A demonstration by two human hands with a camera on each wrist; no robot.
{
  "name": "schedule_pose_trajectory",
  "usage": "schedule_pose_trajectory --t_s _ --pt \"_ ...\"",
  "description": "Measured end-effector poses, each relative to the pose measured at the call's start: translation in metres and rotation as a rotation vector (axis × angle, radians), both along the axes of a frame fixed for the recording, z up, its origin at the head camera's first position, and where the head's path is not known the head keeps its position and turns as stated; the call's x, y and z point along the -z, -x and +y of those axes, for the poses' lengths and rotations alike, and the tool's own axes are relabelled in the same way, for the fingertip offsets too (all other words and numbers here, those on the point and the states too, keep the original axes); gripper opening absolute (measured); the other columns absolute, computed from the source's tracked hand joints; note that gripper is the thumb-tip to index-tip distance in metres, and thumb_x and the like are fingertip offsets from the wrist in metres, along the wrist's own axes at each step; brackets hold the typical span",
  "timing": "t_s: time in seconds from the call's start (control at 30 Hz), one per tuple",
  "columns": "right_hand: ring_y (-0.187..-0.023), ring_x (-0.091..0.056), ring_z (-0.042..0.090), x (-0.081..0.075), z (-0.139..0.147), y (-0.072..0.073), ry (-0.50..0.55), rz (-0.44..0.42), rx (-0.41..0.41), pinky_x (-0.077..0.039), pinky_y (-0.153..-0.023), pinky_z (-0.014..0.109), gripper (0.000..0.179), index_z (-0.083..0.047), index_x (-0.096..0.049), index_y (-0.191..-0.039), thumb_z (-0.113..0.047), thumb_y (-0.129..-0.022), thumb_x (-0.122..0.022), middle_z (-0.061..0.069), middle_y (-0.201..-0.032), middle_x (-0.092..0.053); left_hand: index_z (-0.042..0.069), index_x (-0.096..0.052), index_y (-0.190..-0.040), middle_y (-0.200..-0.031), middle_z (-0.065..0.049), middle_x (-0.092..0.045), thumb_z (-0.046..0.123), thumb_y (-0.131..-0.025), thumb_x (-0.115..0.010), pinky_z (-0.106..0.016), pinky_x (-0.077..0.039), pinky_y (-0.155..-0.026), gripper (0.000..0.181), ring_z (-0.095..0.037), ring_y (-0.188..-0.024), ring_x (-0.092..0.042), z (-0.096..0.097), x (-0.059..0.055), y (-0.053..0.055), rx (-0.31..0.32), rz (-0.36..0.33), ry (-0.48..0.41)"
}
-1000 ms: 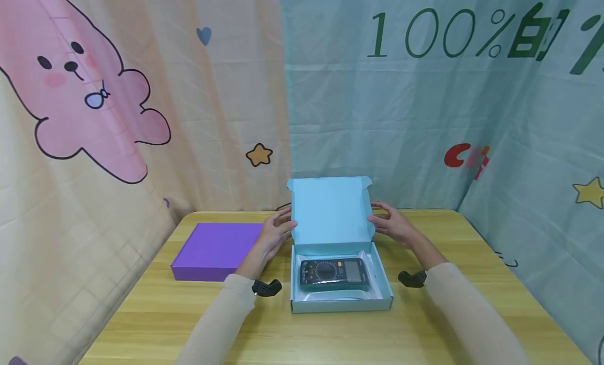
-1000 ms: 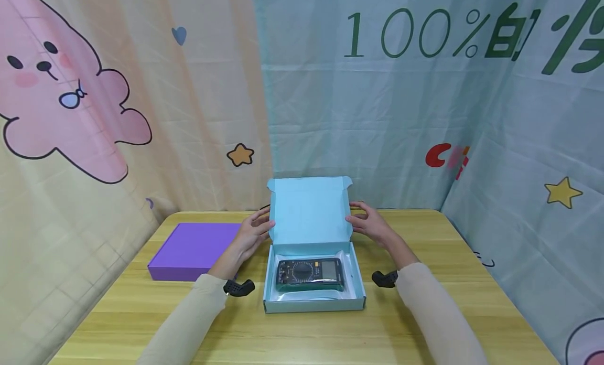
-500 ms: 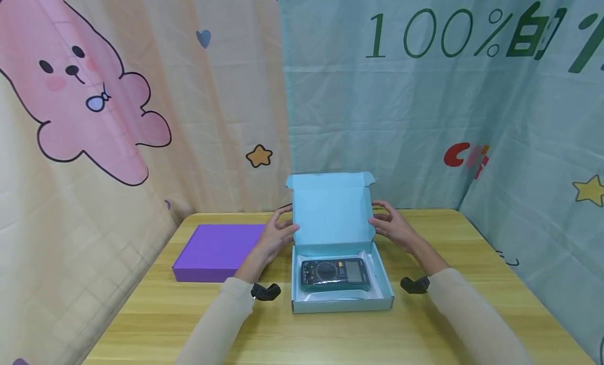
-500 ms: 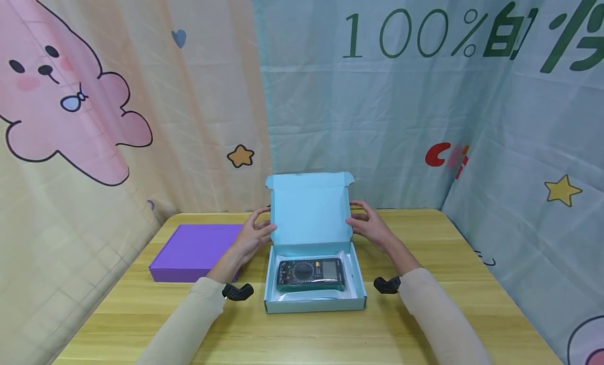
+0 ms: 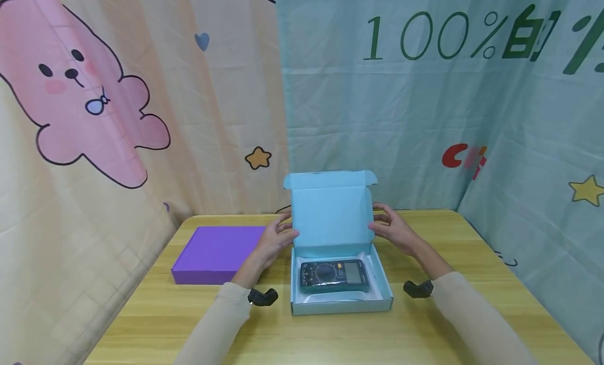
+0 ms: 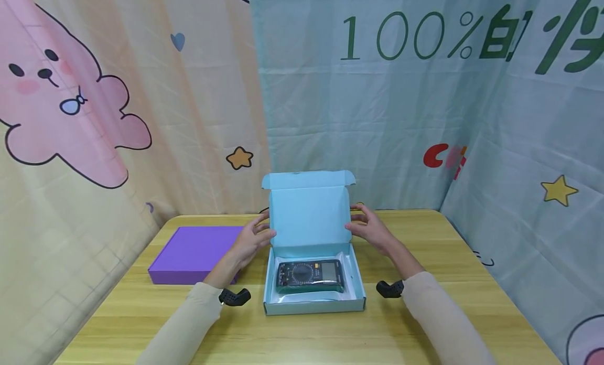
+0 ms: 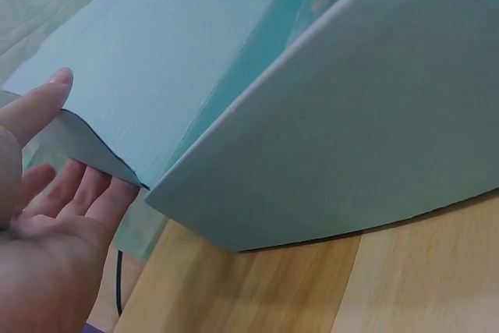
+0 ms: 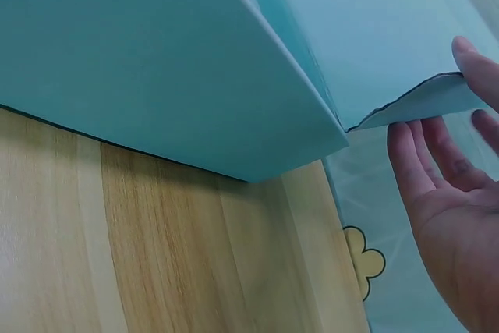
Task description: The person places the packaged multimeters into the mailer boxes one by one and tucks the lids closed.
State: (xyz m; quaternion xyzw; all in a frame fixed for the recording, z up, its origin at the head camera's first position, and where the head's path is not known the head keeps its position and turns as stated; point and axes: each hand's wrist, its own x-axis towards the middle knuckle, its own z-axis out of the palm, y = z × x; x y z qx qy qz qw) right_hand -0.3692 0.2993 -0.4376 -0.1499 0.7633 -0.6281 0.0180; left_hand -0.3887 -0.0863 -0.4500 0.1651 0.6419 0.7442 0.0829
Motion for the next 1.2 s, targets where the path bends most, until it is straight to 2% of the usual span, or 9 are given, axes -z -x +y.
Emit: schedule_pose_trajectory --t_s 0.1,0.2,0.33,0.57,0.77,0.9,1.07,1.2 --pt "-0.138 -0.044 0.047 -0.002 0.002 -0.003 -0.065 -0.003 -0.028 -0.044 -0.109 0.056 0.08 -0.005 -0.024 -0.163 -0.025 -0.101 -0.071 0.028 -0.154 -0.039 -0.004 -0.037 -0.155 -0.145 -0.026 -0.048 0.0 -0.096 -0.071 -0.039 -0.053 -0.102 0.068 -0.032 -0.121 -0.06 -0.002 0.0 -0.001 0.031 0.002 0.037" --pt "-0.14 -0.041 0.048 -0.004 0.003 -0.006 -0.132 0.011 -0.04 -0.042 -0.11 0.059 0.078 -0.001 -0.028 -0.161 -0.026 -0.101 -0.071 0.027 -0.155 -0.039 -0.007 -0.039 -0.153 -0.148 -0.025 -0.046 0.003 -0.096 -0.072 -0.039 -0.051 -0.105 0.067 -0.036 -0.127 -0.056 -0.005 -0.001 -0.002 0.055 0.018 0.083" --pt "-0.141 -0.039 0.05 -0.006 0.005 -0.009 -0.169 0.015 -0.043 -0.042 -0.11 0.059 0.075 -0.001 -0.032 -0.159 -0.024 -0.1 -0.072 0.027 -0.157 -0.037 -0.003 -0.037 -0.155 -0.151 -0.022 -0.044 0.007 -0.095 -0.075 -0.04 -0.05 -0.106 0.072 -0.038 -0.133 -0.052 -0.008 0.0 -0.003 0.091 0.042 0.139" --pt "-0.139 -0.043 0.047 -0.007 0.002 -0.015 -0.171 0.005 -0.052 -0.044 -0.109 0.057 0.079 -0.005 -0.029 -0.161 -0.022 -0.099 -0.074 0.025 -0.156 -0.039 0.001 -0.039 -0.155 -0.152 -0.018 -0.045 0.005 -0.095 -0.075 -0.042 -0.048 -0.108 0.07 -0.036 -0.138 -0.049 -0.014 0.004 -0.008 0.124 0.124 0.163" --pt "-0.139 -0.042 0.05 -0.007 0.002 -0.024 -0.219 0.03 -0.043 -0.047 -0.107 0.057 0.083 -0.003 -0.025 -0.162 -0.021 -0.098 -0.075 0.027 -0.156 -0.038 0.001 -0.043 -0.152 -0.152 -0.017 -0.048 0.004 -0.093 -0.076 -0.045 -0.046 -0.11 0.067 -0.038 -0.138 -0.048 -0.017 0.007 -0.013 0.096 0.202 0.225" --pt "-0.139 -0.042 0.049 -0.007 0.0 -0.027 -0.222 0.036 -0.043 -0.049 -0.106 0.055 0.084 -0.005 -0.024 -0.163 -0.019 -0.098 -0.075 0.026 -0.156 -0.038 0.002 -0.046 -0.151 -0.151 -0.016 -0.049 0.002 -0.093 -0.076 -0.045 -0.046 -0.111 0.065 -0.037 -0.139 -0.048 -0.016 0.008 -0.016 0.064 0.214 0.246" --pt "-0.139 -0.044 0.047 -0.004 -0.002 -0.033 -0.209 0.055 -0.053 -0.05 -0.104 0.053 0.084 -0.009 -0.025 -0.163 -0.012 -0.096 -0.076 0.023 -0.156 -0.039 0.002 -0.047 -0.148 -0.151 -0.017 -0.049 -0.006 -0.09 -0.075 -0.043 -0.044 -0.112 0.065 -0.036 -0.139 -0.047 -0.014 0.008 -0.021 0.072 0.211 0.227" --pt "-0.142 -0.039 0.047 -0.002 -0.002 -0.04 -0.214 0.101 -0.084 -0.046 -0.108 0.055 0.085 -0.011 -0.028 -0.162 -0.007 -0.094 -0.078 0.02 -0.157 -0.039 0.002 -0.051 -0.144 -0.148 -0.017 -0.052 -0.008 -0.087 -0.077 -0.044 -0.043 -0.113 0.063 -0.037 -0.139 -0.048 -0.014 0.01 -0.026 0.084 0.219 0.235"
